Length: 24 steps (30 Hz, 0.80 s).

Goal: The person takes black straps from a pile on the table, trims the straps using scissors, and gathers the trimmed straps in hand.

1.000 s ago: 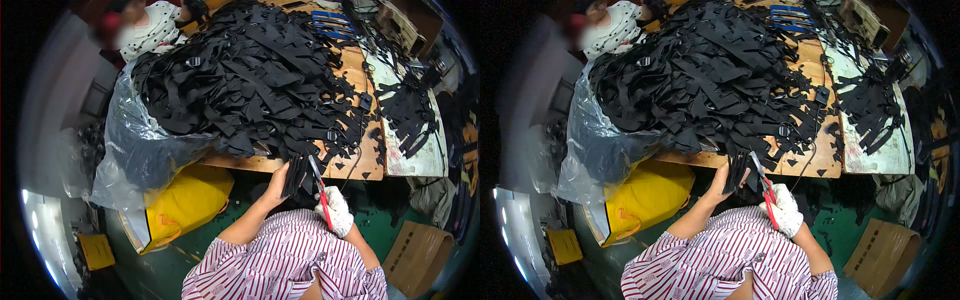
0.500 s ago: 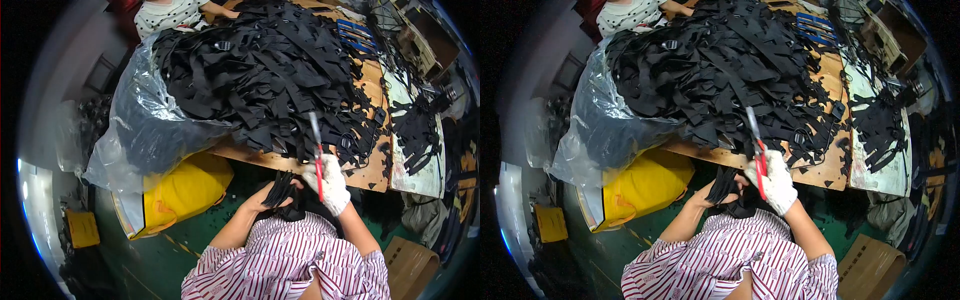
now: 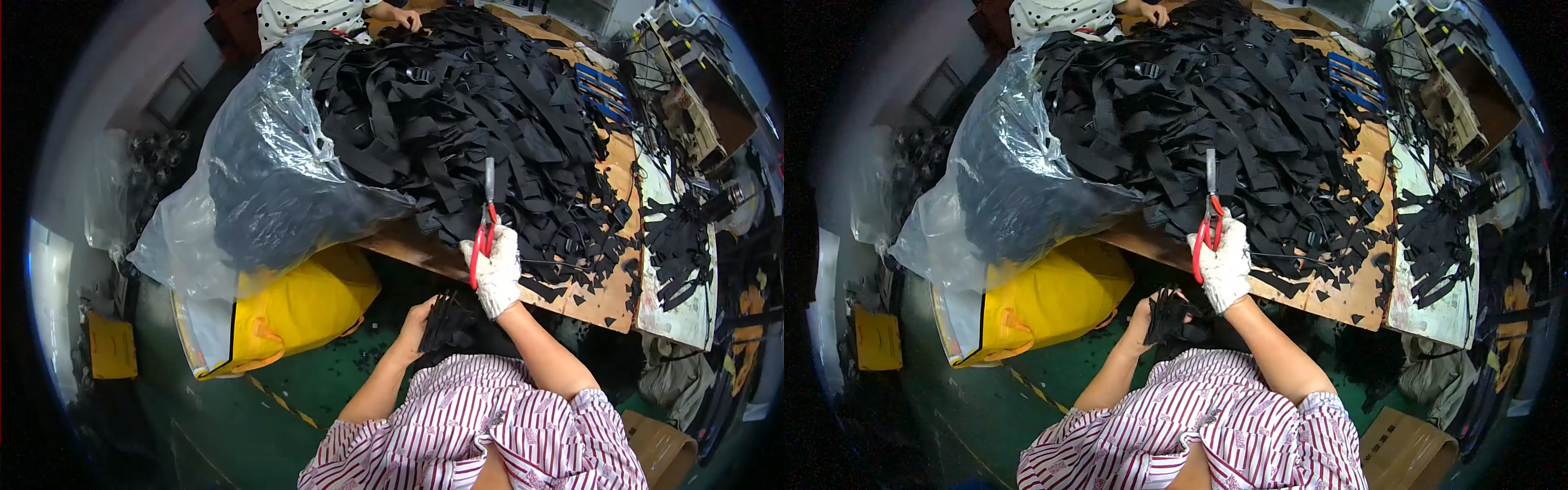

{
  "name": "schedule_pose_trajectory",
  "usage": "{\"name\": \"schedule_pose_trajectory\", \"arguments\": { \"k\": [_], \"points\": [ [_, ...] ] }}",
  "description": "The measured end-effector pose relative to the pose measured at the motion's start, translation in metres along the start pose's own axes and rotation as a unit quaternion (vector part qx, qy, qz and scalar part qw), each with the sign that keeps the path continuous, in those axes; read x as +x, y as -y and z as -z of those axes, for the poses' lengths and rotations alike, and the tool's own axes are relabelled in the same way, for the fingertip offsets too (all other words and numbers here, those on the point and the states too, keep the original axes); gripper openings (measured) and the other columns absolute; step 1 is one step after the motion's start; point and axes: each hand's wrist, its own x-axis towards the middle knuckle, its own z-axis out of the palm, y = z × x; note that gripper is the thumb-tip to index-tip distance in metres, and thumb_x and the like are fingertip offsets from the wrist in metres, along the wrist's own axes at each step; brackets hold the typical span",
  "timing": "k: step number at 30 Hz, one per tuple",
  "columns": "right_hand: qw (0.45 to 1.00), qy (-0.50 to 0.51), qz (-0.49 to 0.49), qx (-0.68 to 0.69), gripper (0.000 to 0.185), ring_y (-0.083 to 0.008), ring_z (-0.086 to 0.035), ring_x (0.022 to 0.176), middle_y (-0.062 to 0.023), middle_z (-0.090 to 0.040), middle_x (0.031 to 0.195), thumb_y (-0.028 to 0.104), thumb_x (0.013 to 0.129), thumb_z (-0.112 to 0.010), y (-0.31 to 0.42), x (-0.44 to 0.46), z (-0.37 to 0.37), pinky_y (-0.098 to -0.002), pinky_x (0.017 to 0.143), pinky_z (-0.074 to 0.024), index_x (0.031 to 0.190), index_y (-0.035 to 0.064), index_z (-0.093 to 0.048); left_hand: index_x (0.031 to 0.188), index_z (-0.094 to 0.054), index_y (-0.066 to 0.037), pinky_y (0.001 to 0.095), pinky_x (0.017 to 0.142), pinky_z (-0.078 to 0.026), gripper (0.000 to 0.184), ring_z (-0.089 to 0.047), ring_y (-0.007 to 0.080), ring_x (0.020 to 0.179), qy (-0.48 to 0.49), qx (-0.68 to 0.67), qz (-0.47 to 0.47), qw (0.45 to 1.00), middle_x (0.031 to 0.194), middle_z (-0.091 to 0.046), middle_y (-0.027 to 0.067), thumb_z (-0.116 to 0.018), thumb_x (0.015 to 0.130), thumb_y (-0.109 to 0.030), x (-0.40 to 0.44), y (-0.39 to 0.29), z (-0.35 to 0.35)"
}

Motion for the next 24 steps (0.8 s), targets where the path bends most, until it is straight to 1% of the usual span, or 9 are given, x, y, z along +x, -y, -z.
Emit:
{"name": "schedule_pose_trajectory", "arguments": {
  "k": [5, 7, 13, 15, 16, 18, 20, 21, 24],
  "points": [
    [0.993, -0.055, 0.09, -0.054, 0.047, -0.0155, -0.053, 0.076, -0.0062, -0.049, 0.097, 0.003, 0.074, -0.07, -0.02, -0.003, 0.035, -0.028, 0.067, -0.0478, 0.111, 0.0061, -0.041, 0.108, -0.054, 0.0, 0.0236, 0.08, -0.046, 0.033, -0.057, 0.0104, 0.091, -0.033, 0.035, -0.092, 0.995, 0.099, -0.059, 0.0015, -0.044, 0.093, -0.028, -0.008, -0.012, -0.027],
    [0.972, -0.093, -0.065, 0.205, 0.025, -0.0146, -0.048, 0.064, -0.0046, -0.047, 0.086, 0.022, 0.084, -0.057, -0.01, -0.002, 0.052, -0.0251, 0.058, -0.0455, 0.102, 0.0065, -0.048, 0.108, -0.054, -0.001, 0.022, 0.082, -0.045, 0.029, -0.056, 0.0102, 0.092, -0.017, -0.019, -0.067, 0.997, 0.1, -0.058, 0.0015, -0.046, 0.093, -0.024, -0.006, -0.015, -0.027],
    [0.99, 0.023, 0.042, -0.132, 0.046, -0.0138, -0.052, 0.084, -0.0079, -0.053, 0.099, -0.004, 0.072, -0.064, 0.015, -0.029, 0.135, -0.026, 0.07, -0.0477, 0.11, 0.0053, -0.041, 0.11, -0.055, -0.001, 0.024, 0.089, -0.039, 0.028, -0.052, 0.0138, 0.103, 0.02, -0.005, -0.045, 0.999, 0.11, -0.056, 0.006, -0.043, 0.092, -0.019, 0.019, -0.02, -0.06],
    [0.996, 0.07, -0.001, -0.064, 0.037, -0.0159, -0.049, 0.071, -0.0058, -0.05, 0.078, 0.0, 0.063, -0.067, 0.014, -0.032, 0.146, -0.0288, 0.063, -0.0422, 0.097, 0.0021, -0.051, 0.118, -0.052, 0.002, 0.029, 0.092, -0.039, 0.045, -0.054, 0.0175, 0.102, 0.083, 0.24, -0.174, 0.951, 0.114, -0.055, 0.0116, -0.043, 0.094, -0.034, 0.031, -0.024, -0.086],
    [0.99, 0.101, -0.02, -0.091, 0.036, -0.0165, -0.051, 0.072, -0.0057, -0.05, 0.079, 0.0, 0.064, -0.065, 0.013, -0.04, 0.153, -0.0287, 0.062, -0.0428, 0.097, 0.0022, -0.05, 0.121, -0.05, 0.003, 0.0294, 0.094, -0.039, 0.04, -0.053, 0.0196, 0.107, 0.113, 0.151, -0.1, 0.977, 0.121, -0.053, 0.0121, -0.048, 0.091, -0.023, 0.035, -0.025, -0.096],
    [0.992, 0.066, 0.072, -0.073, 0.037, -0.0168, -0.052, 0.071, -0.005, -0.051, 0.078, 0.0, 0.063, -0.065, 0.022, -0.056, 0.156, -0.0279, 0.061, -0.0433, 0.097, 0.0027, -0.051, 0.12, -0.051, 0.003, 0.0305, 0.092, -0.041, 0.042, -0.054, 0.0225, 0.106, 0.175, 0.41, -0.278, 0.851, 0.119, -0.054, 0.0121, -0.059, 0.082, -0.012, 0.046, -0.019, -0.105],
    [0.943, 0.004, -0.198, 0.267, 0.023, -0.0172, -0.051, 0.063, -0.0059, -0.053, 0.078, 0.011, 0.072, -0.06, 0.04, -0.05, 0.154, -0.0281, 0.056, -0.0444, 0.093, 0.005, -0.051, 0.111, -0.054, 0.005, 0.0319, 0.085, -0.044, 0.042, -0.057, 0.0252, 0.096, 0.194, 0.48, -0.28, 0.808, 0.106, -0.057, 0.0142, -0.065, 0.072, -0.006, 0.047, -0.024, -0.106],
    [0.775, -0.033, -0.396, 0.491, 0.018, -0.0171, -0.051, 0.061, -0.0065, -0.053, 0.078, 0.014, 0.076, -0.058, 0.044, -0.04, 0.159, -0.0282, 0.055, -0.0448, 0.091, 0.0056, -0.051, 0.108, -0.055, 0.005, 0.0323, 0.084, -0.044, 0.041, -0.058, 0.0263, 0.094, 0.204, 0.491, -0.261, 0.806, 0.102, -0.058, 0.015, -0.066, 0.071, -0.007, 0.047, -0.026, -0.107],
    [0.793, -0.068, -0.373, 0.477, 0.018, -0.0177, -0.05, 0.06, -0.0071, -0.055, 0.074, 0.021, 0.08, -0.051, 0.034, -0.039, 0.157, -0.0285, 0.052, -0.0432, 0.087, 0.0055, -0.055, 0.106, -0.054, 0.007, 0.0327, 0.082, -0.045, 0.043, -0.059, 0.0303, 0.091, 0.187, 0.522, -0.275, 0.786, 0.101, -0.058, 0.0169, -0.067, 0.068, -0.009, 0.047, -0.009, -0.102]
  ]
}}
